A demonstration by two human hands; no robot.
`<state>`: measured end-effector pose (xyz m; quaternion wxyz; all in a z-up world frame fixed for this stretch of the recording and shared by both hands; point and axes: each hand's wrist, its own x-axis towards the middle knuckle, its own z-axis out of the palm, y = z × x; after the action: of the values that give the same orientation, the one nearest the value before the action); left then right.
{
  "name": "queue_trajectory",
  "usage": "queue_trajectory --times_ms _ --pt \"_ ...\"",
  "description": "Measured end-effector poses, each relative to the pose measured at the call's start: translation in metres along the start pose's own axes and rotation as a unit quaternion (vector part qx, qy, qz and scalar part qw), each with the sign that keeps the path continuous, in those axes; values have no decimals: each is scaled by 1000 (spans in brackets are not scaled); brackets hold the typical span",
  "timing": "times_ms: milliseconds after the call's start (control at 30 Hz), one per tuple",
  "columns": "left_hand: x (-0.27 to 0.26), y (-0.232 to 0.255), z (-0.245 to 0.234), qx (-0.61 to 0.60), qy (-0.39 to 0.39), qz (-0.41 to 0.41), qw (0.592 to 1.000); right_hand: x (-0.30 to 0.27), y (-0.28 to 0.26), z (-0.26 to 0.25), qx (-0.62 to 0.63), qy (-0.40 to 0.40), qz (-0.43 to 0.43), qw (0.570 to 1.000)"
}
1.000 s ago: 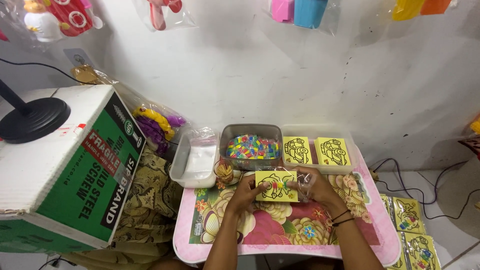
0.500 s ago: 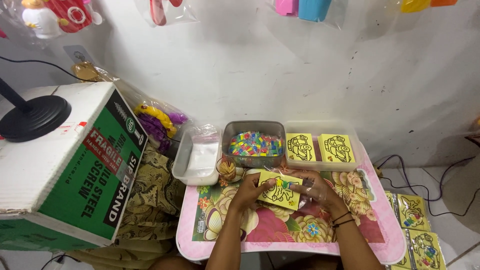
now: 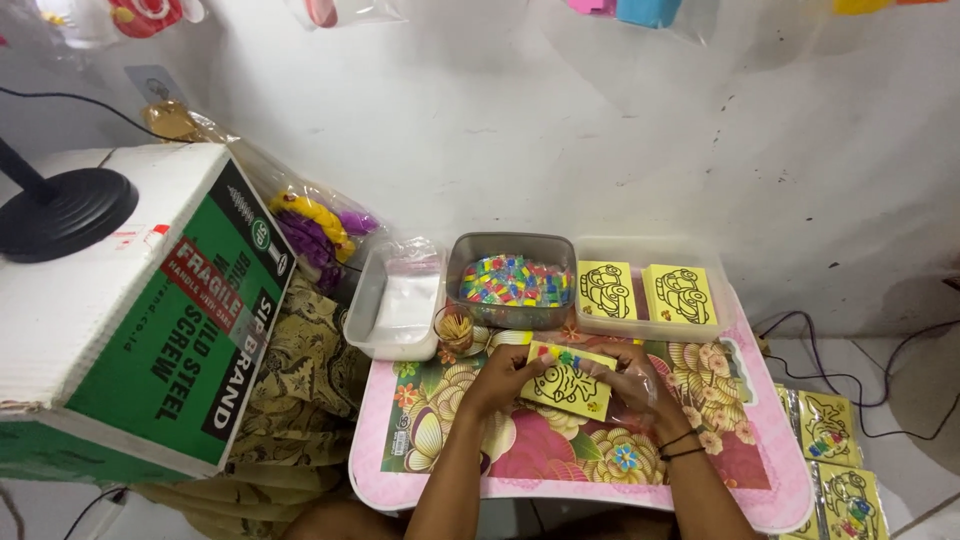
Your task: The person packages small colorful stickers into plastic bags by hand. They place a yellow card with a drawing inside a small clear bag, add a pinch of small stickers from a metal container, and then set the finished package aside.
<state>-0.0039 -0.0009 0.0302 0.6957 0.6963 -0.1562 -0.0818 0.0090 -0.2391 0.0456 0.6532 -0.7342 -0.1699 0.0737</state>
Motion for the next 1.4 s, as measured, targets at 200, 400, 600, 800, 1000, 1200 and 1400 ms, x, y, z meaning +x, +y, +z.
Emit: queue_trajectory --times_ms 200,400,600,800,1000,1200,1400 --pt "2 -2 -2 23 -11 10 1000 -6 -29 7 4 9 -5 1000" --pt "9 -27 -6 28 -8 14 999 -2 0 5 15 41 1 999" --pt "9 -30 -3 58 5 12 998 -7 -14 5 -16 61 1 998" --pt "1 -3 6 21 17 7 1000 -4 -6 6 -13 71 15 997" --pt "7 -27 0 -57 60 15 996 9 87 -28 225 118 5 967" --pt "6 -32 -2 -86 83 20 993 2 81 -36 404 139 -56 902" --pt "5 -31 -4 -76 90 23 993 0 77 -48 320 184 -125 921"
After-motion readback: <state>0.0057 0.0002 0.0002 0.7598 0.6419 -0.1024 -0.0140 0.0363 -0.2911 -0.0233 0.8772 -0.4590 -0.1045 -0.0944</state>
